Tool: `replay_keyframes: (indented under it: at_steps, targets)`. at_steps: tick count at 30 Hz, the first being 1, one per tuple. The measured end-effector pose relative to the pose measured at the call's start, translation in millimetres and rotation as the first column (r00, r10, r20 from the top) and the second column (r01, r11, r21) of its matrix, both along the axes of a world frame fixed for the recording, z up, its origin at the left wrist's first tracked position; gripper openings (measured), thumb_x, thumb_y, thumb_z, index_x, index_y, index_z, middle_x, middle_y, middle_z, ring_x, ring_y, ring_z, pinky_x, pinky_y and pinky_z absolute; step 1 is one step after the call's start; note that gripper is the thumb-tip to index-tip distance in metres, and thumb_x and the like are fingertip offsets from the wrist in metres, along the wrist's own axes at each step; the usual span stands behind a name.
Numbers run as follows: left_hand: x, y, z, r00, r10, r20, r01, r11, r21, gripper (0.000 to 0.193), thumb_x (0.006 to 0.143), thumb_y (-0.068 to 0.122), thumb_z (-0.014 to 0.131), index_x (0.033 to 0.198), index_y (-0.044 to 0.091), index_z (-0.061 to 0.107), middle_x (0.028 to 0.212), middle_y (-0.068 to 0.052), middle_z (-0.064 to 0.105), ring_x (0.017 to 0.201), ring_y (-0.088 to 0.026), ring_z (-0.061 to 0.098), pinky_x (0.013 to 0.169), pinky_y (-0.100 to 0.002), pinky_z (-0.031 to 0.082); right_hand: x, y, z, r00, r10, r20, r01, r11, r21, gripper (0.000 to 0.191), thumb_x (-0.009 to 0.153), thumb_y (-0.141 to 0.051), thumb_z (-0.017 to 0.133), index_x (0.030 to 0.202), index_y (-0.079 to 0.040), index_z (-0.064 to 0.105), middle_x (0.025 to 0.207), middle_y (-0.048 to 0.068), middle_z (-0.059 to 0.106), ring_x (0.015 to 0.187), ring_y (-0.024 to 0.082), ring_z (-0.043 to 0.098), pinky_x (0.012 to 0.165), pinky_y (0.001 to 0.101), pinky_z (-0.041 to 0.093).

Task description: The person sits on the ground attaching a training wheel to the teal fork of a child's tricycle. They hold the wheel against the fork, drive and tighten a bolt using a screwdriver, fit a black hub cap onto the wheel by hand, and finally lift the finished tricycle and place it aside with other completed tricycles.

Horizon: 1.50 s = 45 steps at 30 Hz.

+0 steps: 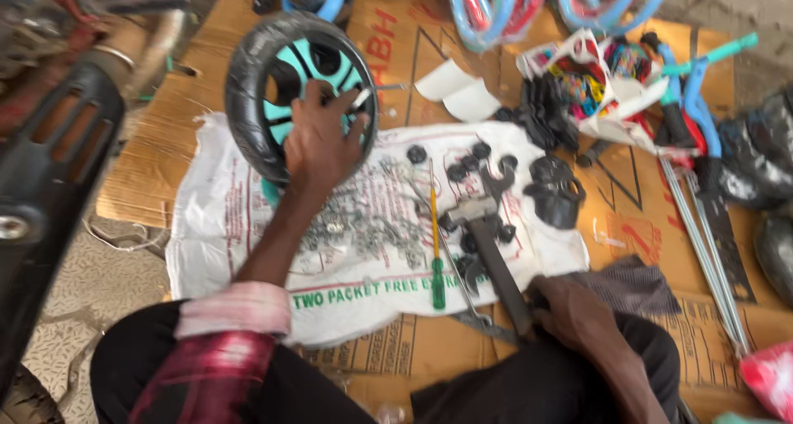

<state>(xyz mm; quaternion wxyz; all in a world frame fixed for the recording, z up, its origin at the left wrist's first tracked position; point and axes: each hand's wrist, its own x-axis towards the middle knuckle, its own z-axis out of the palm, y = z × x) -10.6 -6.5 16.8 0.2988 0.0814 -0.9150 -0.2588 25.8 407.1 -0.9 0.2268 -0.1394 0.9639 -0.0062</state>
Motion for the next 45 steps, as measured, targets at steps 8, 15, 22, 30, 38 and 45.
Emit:
replay_keyframes:
  at_steps: [8,15,22,30,38,45]
  targets:
    - [-22,13,-5,0.976,-0.088,-0.197,0.073,0.994,-0.084,0.038,0.093,0.027,0.071,0.124,0.005,0.067,0.11,-0.013,0.066,0.103,-0.035,0.059,0.087,-0.052,0.043,-32,-52,93,0.959,-0.227,-0.17,0.18,0.95,-0.255,0.033,0.091,-0.032,0.071,0.122,-0.02,0.075,0.096,0.015,0.081,0.088,0.028,0.079,0.081,0.0429,0.059]
    - [-26,8,-5,0.986,-0.108,-0.126,0.127,0.98,0.152,0.03,0.1,0.032,0.065,0.118,0.008,0.07,0.099,-0.012,0.071,0.095,-0.034,0.06,0.082,-0.052,0.04,-86,-173,74,0.935,-0.353,0.041,-0.017,-0.16,-0.987,0.035,0.097,-0.006,0.07,0.131,-0.001,0.063,0.116,0.008,0.075,0.102,0.015,0.074,0.086,0.0297,0.064]
    - [-26,12,-3,0.991,-0.085,-0.107,0.102,0.981,0.166,0.031,0.098,0.034,0.065,0.115,0.009,0.071,0.098,-0.011,0.072,0.097,-0.035,0.061,0.085,-0.053,0.041,-115,-211,46,0.941,-0.265,0.208,0.143,-0.246,-0.959,0.038,0.095,-0.005,0.071,0.131,0.003,0.063,0.105,0.009,0.074,0.091,0.013,0.072,0.079,0.0282,0.064]
    - [-30,12,-9,0.985,-0.054,-0.166,0.078,0.987,0.139,0.035,0.098,0.04,0.067,0.111,0.008,0.073,0.099,-0.013,0.074,0.094,-0.036,0.064,0.083,-0.052,0.045,-112,-219,47,0.964,-0.265,-0.023,-0.052,-0.104,-0.993,0.045,0.095,-0.004,0.07,0.139,0.003,0.06,0.107,0.01,0.075,0.091,0.013,0.073,0.076,0.0272,0.064]
    - [-27,3,-1,0.968,-0.143,-0.208,0.218,0.89,0.401,0.053,0.103,0.051,0.052,0.108,0.002,0.073,0.077,-0.009,0.074,0.071,-0.026,0.072,0.071,-0.042,0.054,-117,-247,48,0.983,-0.101,-0.154,-0.119,0.292,-0.949,0.045,0.101,-0.016,0.067,0.143,-0.003,0.058,0.099,0.009,0.076,0.076,0.012,0.071,0.063,0.0259,0.058]
    - [-31,-1,-1,0.987,-0.162,-0.013,0.151,0.886,0.438,0.069,0.108,0.059,0.034,0.101,0.003,0.074,0.066,-0.017,0.058,0.059,-0.024,0.055,0.07,-0.045,0.05,-90,-223,-31,0.965,-0.252,-0.076,0.033,0.401,-0.916,0.019,0.104,-0.017,0.064,0.112,-0.002,0.073,0.082,0.009,0.07,0.072,0.012,0.066,0.062,0.0287,0.053]
